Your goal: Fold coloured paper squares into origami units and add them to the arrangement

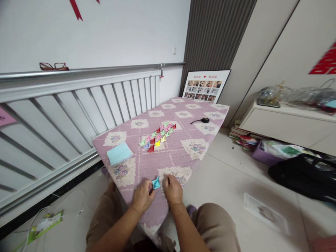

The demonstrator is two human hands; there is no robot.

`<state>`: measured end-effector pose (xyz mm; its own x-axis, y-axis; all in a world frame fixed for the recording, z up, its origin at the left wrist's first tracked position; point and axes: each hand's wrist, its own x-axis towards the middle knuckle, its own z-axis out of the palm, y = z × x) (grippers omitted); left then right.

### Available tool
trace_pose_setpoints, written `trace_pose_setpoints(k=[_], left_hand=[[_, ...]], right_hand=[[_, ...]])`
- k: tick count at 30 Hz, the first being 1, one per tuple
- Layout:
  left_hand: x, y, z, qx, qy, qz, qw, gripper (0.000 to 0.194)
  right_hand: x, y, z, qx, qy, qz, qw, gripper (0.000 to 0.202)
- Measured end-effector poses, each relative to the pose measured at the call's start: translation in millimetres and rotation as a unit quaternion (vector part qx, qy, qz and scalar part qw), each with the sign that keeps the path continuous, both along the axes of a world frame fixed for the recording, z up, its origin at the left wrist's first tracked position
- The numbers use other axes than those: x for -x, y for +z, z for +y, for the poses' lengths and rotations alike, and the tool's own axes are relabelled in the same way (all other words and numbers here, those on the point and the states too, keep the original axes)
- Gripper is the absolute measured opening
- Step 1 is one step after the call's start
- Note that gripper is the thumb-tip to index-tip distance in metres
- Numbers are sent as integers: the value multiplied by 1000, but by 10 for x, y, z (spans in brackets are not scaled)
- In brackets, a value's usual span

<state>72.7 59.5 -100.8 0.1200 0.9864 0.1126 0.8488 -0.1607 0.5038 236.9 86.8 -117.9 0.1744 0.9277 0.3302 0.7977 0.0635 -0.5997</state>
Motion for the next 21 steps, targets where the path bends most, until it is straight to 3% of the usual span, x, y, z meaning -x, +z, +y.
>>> trace_pose_setpoints(k=[5, 12, 21], left_hand=[[44, 18, 4, 2, 20, -30, 999, 22], [131, -135, 102, -27, 59, -66, 996, 22], [186, -85, 753, -39, 82, -13, 996, 28]], right_hand=[[-18, -50, 6, 2, 10, 19, 1000, 32], [-73, -77, -7, -7, 44, 57, 997, 30], [-102, 76, -138, 26, 202, 40, 978, 11]])
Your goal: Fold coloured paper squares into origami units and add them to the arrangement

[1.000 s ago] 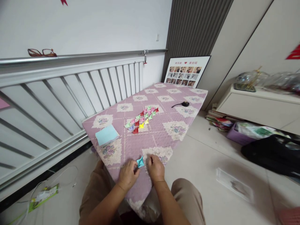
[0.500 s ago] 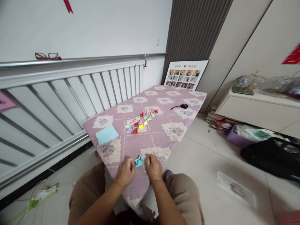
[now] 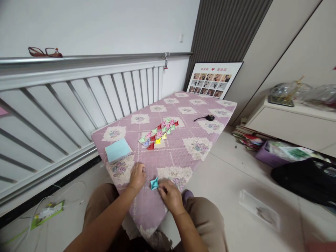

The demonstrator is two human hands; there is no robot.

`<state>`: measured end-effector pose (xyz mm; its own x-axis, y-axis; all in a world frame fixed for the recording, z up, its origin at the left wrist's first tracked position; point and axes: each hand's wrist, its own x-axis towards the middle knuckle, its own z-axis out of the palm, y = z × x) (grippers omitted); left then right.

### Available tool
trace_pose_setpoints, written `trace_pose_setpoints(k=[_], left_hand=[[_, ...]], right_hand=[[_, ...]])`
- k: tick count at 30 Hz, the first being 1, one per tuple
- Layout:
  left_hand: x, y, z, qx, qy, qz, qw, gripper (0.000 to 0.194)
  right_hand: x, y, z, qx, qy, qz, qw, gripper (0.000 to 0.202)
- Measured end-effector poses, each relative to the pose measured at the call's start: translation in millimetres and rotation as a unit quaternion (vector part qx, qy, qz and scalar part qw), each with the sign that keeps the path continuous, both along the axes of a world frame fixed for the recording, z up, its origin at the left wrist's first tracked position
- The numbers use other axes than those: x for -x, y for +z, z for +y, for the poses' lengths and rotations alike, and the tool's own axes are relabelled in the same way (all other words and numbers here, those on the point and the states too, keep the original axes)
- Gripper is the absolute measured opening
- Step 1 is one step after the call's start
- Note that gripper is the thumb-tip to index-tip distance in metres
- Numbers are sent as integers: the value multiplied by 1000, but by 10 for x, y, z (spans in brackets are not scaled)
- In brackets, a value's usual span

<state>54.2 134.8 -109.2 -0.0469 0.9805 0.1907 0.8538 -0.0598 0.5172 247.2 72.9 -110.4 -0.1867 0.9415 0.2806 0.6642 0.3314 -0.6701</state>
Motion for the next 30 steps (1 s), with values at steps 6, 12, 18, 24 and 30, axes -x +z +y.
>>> trace_pose_setpoints(k=[6, 12, 18, 24, 30], left_hand=[[-32, 43, 322, 19, 22, 42, 999, 28], [-76, 81, 330, 21, 27, 60, 998, 27], [-96, 46, 361, 43, 23, 71, 996, 31], [-137, -44, 375, 38, 20, 75, 996, 34], [-56, -253, 461, 58, 1, 89, 994, 39]], right_hand=[[89, 96, 13, 16, 24, -74, 997, 13], [112, 74, 45, 2, 34, -95, 995, 19], [-328, 112, 554, -28, -9, 12, 999, 18], [-1134, 117, 1729, -57, -111, -60, 990, 18], [-1564, 91, 2894, -43, -176, -116, 977, 19]])
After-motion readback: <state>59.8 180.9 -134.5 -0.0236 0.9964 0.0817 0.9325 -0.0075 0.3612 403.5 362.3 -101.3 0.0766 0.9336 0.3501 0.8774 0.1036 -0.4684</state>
